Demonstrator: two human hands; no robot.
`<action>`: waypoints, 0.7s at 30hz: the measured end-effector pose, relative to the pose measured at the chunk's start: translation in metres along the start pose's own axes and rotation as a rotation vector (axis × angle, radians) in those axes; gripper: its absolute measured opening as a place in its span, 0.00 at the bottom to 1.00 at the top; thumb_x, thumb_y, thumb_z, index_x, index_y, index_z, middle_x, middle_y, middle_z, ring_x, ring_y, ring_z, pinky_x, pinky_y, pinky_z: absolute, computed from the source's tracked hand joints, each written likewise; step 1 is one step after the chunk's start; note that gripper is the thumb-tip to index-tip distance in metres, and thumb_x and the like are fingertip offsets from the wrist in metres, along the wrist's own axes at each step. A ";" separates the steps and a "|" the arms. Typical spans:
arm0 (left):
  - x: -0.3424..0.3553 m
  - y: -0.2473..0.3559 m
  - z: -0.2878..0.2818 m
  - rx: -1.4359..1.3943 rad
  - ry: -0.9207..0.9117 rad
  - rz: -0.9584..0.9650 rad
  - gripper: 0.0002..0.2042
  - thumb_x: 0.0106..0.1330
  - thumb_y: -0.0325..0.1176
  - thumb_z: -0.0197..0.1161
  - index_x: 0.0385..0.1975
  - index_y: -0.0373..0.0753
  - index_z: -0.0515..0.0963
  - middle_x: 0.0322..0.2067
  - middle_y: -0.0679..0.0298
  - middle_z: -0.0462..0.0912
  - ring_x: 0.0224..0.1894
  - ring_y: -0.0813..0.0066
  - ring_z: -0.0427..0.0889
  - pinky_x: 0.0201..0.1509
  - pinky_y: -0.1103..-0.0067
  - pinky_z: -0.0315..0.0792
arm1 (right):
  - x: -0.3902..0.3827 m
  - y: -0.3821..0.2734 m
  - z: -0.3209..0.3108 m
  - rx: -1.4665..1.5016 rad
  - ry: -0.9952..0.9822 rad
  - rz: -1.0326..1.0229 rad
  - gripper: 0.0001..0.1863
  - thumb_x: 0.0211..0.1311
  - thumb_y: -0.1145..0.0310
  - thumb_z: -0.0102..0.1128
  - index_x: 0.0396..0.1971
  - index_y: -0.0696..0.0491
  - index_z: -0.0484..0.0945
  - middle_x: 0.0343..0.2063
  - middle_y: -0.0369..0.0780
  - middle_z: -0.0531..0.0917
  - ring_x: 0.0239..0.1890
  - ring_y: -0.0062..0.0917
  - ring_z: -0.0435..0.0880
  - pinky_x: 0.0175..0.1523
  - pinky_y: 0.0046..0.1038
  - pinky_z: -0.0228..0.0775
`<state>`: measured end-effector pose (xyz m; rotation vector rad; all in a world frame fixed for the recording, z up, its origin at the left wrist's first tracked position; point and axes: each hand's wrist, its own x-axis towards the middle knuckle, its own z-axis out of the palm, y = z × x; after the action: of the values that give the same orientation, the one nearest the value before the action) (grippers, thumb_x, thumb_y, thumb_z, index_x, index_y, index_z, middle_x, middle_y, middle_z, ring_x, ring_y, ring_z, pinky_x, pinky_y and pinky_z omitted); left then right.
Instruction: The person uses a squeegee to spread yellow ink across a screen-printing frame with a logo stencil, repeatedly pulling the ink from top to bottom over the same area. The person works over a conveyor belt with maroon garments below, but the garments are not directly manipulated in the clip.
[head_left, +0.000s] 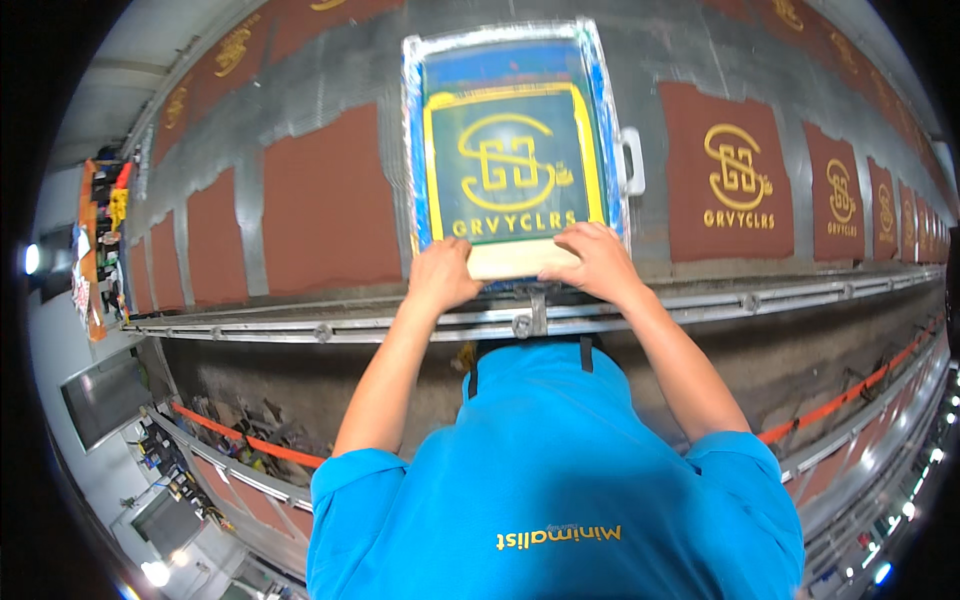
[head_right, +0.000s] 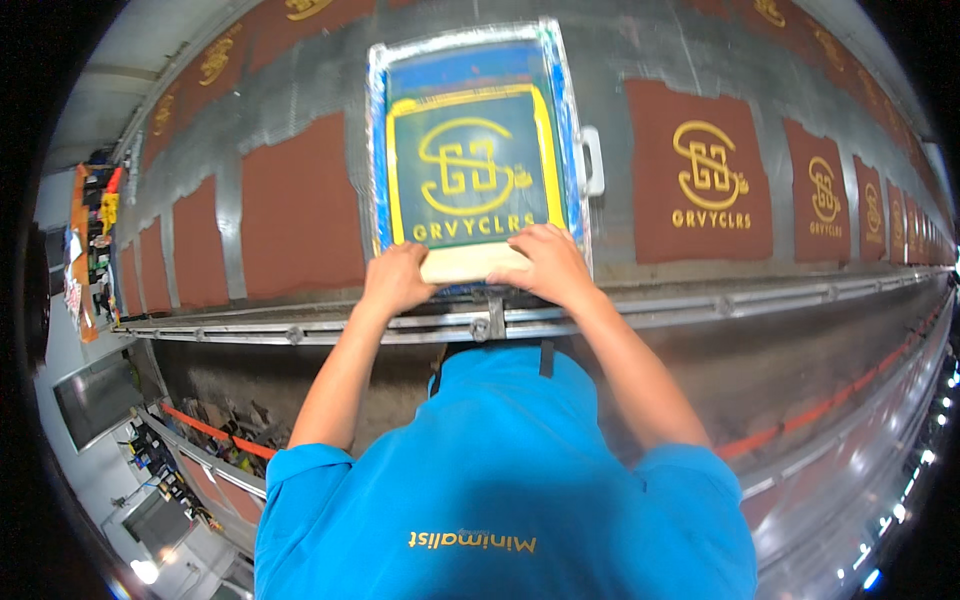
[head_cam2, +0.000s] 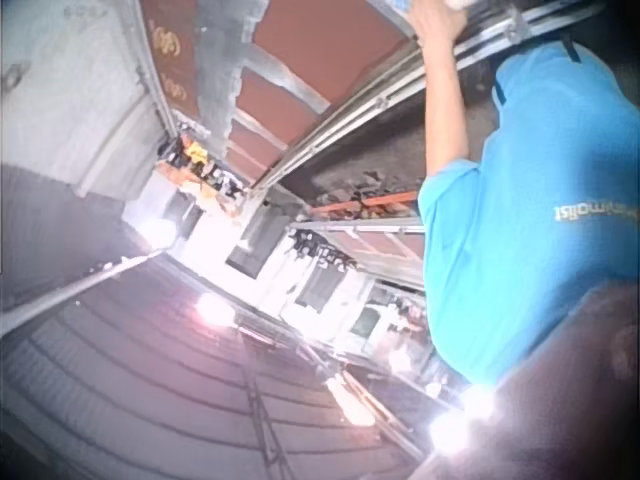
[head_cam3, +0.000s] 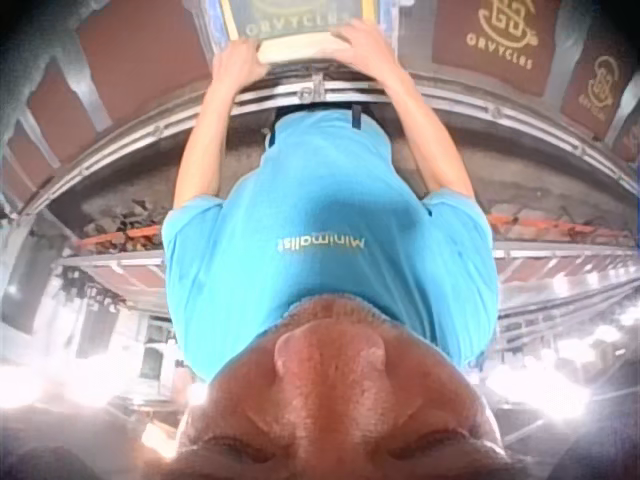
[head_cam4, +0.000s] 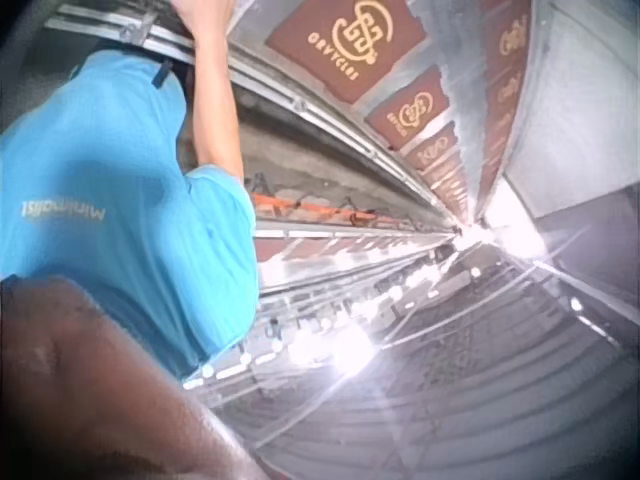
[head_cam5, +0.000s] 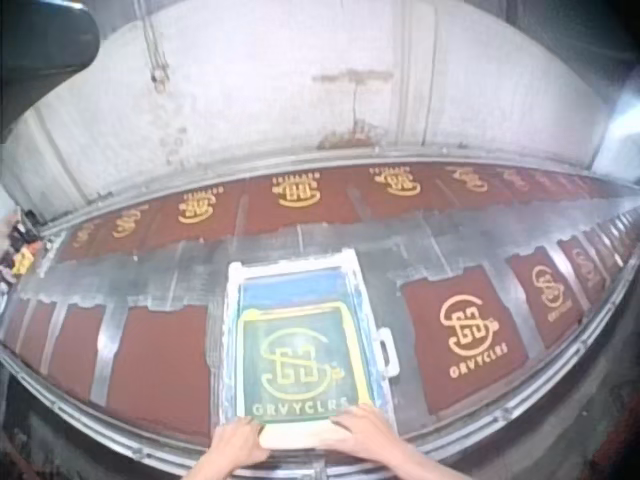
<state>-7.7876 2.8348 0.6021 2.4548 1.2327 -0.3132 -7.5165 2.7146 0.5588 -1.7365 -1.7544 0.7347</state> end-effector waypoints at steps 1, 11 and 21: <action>-0.001 0.000 0.001 0.000 -0.012 0.038 0.23 0.52 0.50 0.79 0.39 0.37 0.86 0.40 0.52 0.87 0.46 0.48 0.87 0.50 0.58 0.82 | 0.011 0.015 -0.005 0.052 0.113 0.088 0.31 0.60 0.43 0.75 0.48 0.57 0.88 0.50 0.47 0.87 0.56 0.44 0.84 0.62 0.40 0.74; -0.003 0.015 0.045 -0.150 0.267 0.308 0.17 0.52 0.27 0.69 0.44 0.39 0.84 0.42 0.57 0.85 0.49 0.52 0.84 0.53 0.59 0.79 | 0.118 0.207 -0.023 0.403 0.625 0.521 0.27 0.66 0.56 0.72 0.60 0.54 0.82 0.56 0.49 0.86 0.57 0.37 0.85 0.63 0.37 0.75; -0.040 -0.157 -0.019 -0.061 0.437 0.336 0.18 0.56 0.50 0.78 0.30 0.42 0.81 0.30 0.62 0.83 0.39 0.56 0.85 0.42 0.63 0.80 | 0.193 0.015 0.072 0.383 0.765 0.402 0.19 0.71 0.59 0.71 0.54 0.56 0.86 0.46 0.40 0.88 0.48 0.24 0.83 0.57 0.29 0.74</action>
<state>-7.9371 2.8997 0.5977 2.7013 0.9304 0.3634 -7.5587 2.9076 0.5001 -1.7764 -0.7170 0.4250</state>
